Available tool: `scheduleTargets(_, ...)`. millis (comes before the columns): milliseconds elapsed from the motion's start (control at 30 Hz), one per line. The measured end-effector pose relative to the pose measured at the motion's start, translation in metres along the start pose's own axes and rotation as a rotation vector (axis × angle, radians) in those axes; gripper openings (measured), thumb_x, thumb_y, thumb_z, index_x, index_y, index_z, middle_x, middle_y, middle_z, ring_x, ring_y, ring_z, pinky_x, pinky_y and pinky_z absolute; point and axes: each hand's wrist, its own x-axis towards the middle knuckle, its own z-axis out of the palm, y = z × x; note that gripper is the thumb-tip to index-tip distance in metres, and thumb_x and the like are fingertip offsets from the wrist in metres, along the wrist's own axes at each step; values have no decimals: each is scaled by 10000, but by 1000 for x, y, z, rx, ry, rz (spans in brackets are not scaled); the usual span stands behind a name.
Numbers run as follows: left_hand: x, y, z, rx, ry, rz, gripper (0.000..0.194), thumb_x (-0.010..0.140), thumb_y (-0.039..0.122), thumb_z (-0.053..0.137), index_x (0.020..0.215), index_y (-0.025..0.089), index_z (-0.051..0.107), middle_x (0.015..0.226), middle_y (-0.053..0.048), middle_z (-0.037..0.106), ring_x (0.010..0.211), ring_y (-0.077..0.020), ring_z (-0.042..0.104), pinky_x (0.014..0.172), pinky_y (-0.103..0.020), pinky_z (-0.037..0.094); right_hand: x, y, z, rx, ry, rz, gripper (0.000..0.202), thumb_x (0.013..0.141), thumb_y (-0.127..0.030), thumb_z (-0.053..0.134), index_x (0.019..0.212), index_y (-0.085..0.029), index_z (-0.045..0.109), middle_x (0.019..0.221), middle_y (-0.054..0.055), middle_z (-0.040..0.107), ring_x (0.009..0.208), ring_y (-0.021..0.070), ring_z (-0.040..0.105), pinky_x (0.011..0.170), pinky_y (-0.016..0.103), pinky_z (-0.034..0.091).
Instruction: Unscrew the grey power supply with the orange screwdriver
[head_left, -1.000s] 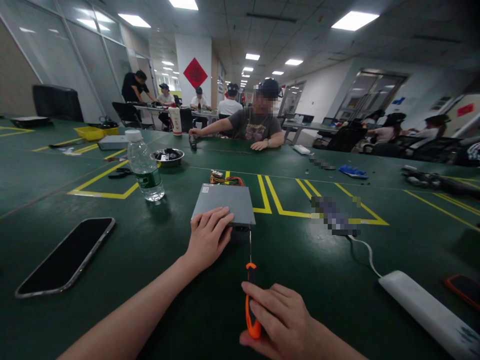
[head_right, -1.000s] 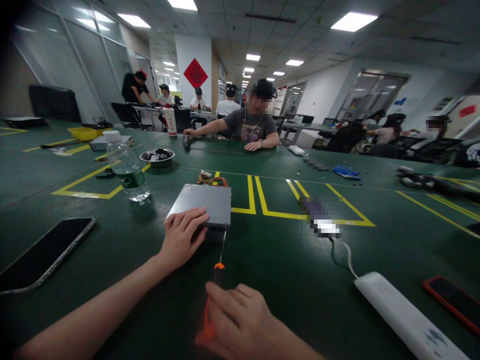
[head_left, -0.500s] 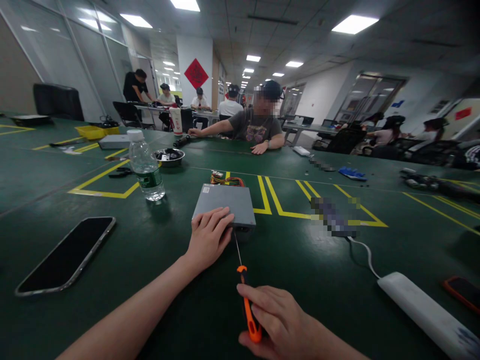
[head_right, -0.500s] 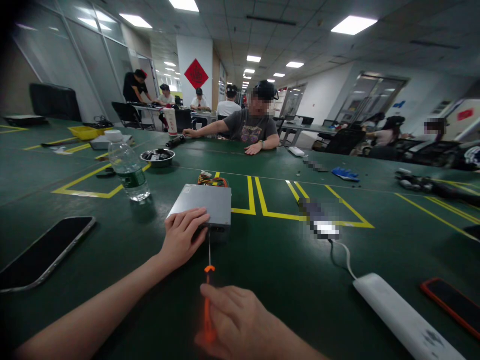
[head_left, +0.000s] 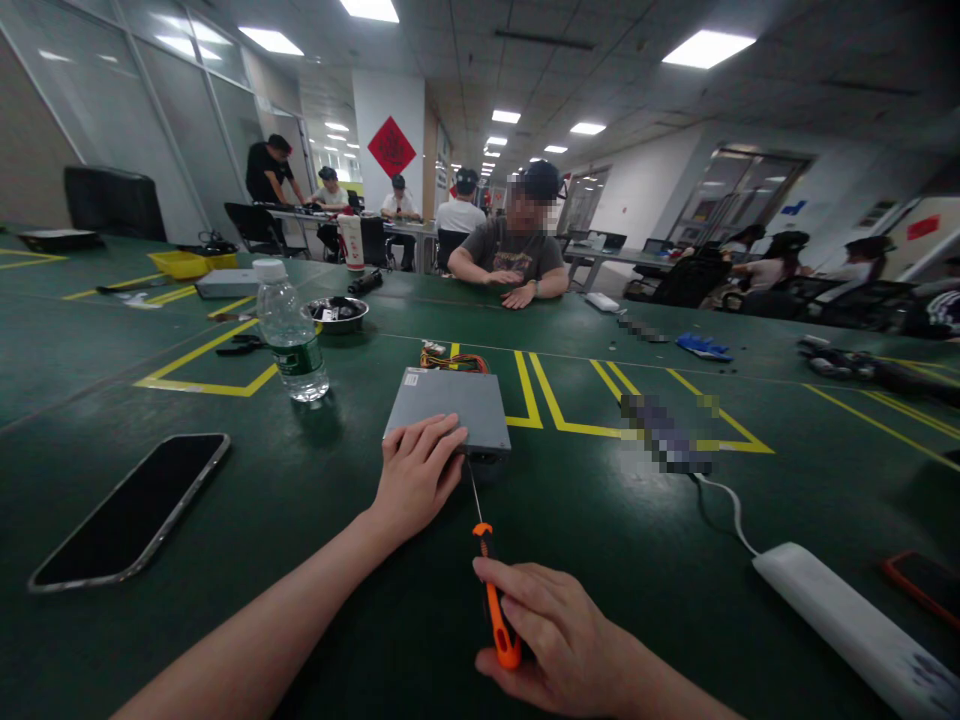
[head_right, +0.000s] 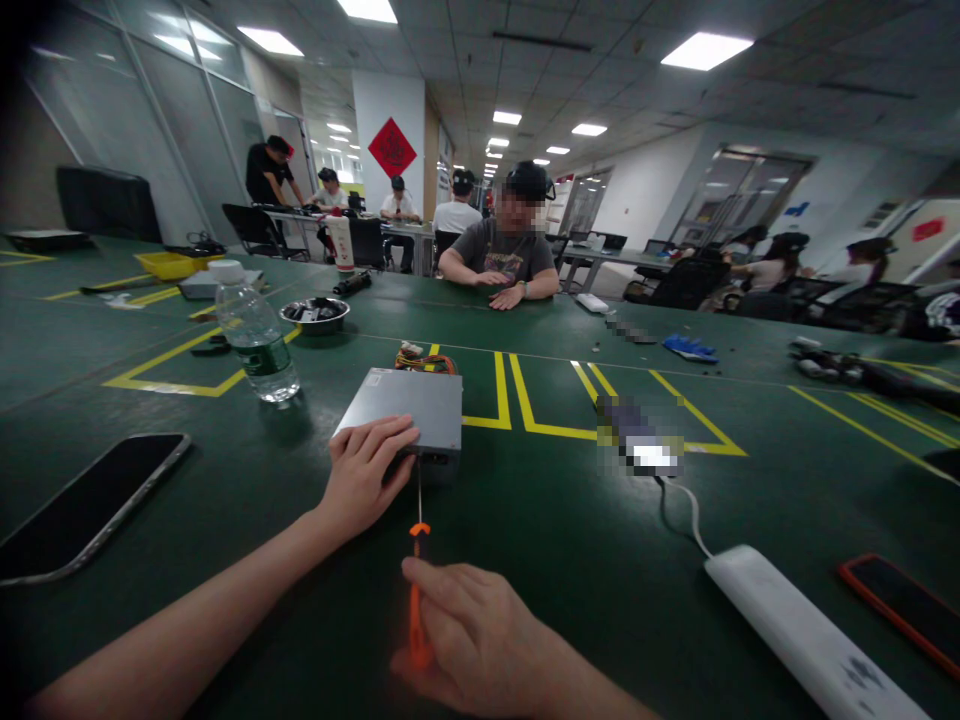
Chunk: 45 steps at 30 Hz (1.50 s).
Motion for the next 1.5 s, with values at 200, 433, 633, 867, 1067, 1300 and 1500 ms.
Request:
scheduleTargets(200,0,0,0,1,-13,-7,280,861,270,477,1135,251,527,1240,-39,556,1145,-216,470,901,-396,283,7,-4,-1,-78,-29,5,127,855,-261,499,921,-152,497,985,178,659,784,175,659,711,282,534)
scheduleTargets(433,0,2,-3,1,-16,-3,284,871,255,446,1145,248,519,1252,-39,548,1161,-204,465,924,-388,295,7,-21,-1,-326,-102,-24,126,843,-138,486,910,-121,592,923,154,666,806,190,654,751,306,534)
scheduleTargets(633,-2,5,-9,11,-33,33,356,872,244,419,1222,203,470,1305,-66,503,1228,-219,412,1009,-415,265,0,-54,20,-482,-175,358,308,886,-113,358,1134,-97,540,1094,192,598,920,230,636,710,286,552)
scheduleTargets(867,-8,9,-16,52,-81,51,478,847,206,412,1318,133,375,1379,-122,406,1298,-250,324,1066,-425,242,17,-64,47,-119,274,963,320,907,-263,340,1152,-150,512,1077,172,553,975,312,574,756,505,502)
scheduleTargets(1067,-9,9,-20,50,-102,52,511,829,184,416,1333,129,352,1372,-134,412,1289,-263,335,1067,-452,243,39,-73,52,199,445,1142,274,837,-361,519,1040,-177,537,962,104,554,780,218,596,593,328,503)
scheduleTargets(1300,-8,10,-26,70,-128,47,510,809,173,436,1313,122,376,1371,-135,412,1289,-257,336,1073,-439,239,56,-76,66,810,746,1412,276,835,-464,497,873,-193,471,715,-33,517,381,24,338,354,161,275)
scheduleTargets(1500,-6,8,-30,69,-143,94,528,795,172,446,1318,152,372,1365,-123,423,1275,-256,361,1059,-439,266,55,-69,61,1184,932,1520,327,629,-383,724,785,-198,505,526,-96,383,359,30,293,335,161,234)
